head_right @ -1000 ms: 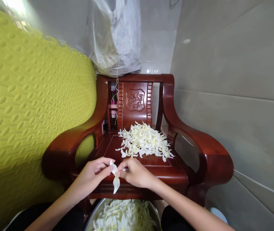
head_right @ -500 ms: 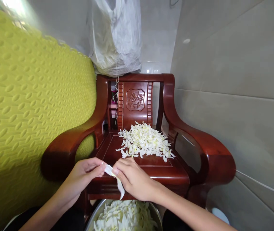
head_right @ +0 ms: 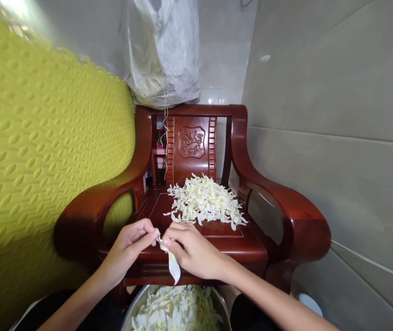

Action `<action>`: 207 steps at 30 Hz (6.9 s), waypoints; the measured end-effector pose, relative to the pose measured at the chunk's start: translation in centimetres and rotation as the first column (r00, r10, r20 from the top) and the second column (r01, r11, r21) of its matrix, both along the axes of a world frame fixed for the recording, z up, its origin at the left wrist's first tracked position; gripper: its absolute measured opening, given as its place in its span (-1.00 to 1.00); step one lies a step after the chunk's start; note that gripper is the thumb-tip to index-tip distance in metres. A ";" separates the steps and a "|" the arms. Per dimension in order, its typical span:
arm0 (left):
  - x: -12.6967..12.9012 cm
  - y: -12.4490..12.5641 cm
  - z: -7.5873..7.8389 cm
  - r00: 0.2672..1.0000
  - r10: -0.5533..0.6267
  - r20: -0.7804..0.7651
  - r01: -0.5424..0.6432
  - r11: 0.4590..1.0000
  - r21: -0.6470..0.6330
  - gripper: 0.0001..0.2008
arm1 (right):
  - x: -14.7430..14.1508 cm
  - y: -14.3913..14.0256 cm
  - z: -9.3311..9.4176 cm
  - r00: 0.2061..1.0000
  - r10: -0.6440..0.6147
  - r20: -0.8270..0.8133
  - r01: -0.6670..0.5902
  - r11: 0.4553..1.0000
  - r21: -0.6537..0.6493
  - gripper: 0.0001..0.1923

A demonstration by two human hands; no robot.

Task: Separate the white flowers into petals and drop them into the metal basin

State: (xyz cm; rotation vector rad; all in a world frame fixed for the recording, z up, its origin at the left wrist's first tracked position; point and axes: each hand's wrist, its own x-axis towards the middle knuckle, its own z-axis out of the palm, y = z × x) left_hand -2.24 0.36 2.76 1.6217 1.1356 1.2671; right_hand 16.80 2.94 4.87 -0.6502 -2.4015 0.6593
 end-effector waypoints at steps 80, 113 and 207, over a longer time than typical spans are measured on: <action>-0.5 -1.4 -3.0 0.979 -0.041 0.199 0.083 0.975 -0.207 -0.67 | -1.1 2.7 -2.3 0.861 -0.113 -0.496 -0.352 0.573 -0.741 -0.73; -0.7 -1.5 -1.3 0.992 -0.115 0.049 0.124 0.954 -0.273 -0.77 | -0.5 -0.5 -1.0 0.928 -0.060 -0.368 -0.173 0.804 -0.569 -0.54; 0.3 -2.0 -1.6 0.970 0.157 -0.184 -0.148 0.987 0.060 -0.61 | -2.4 0.7 -1.9 0.916 -0.009 -0.402 -0.311 0.616 -0.723 -0.67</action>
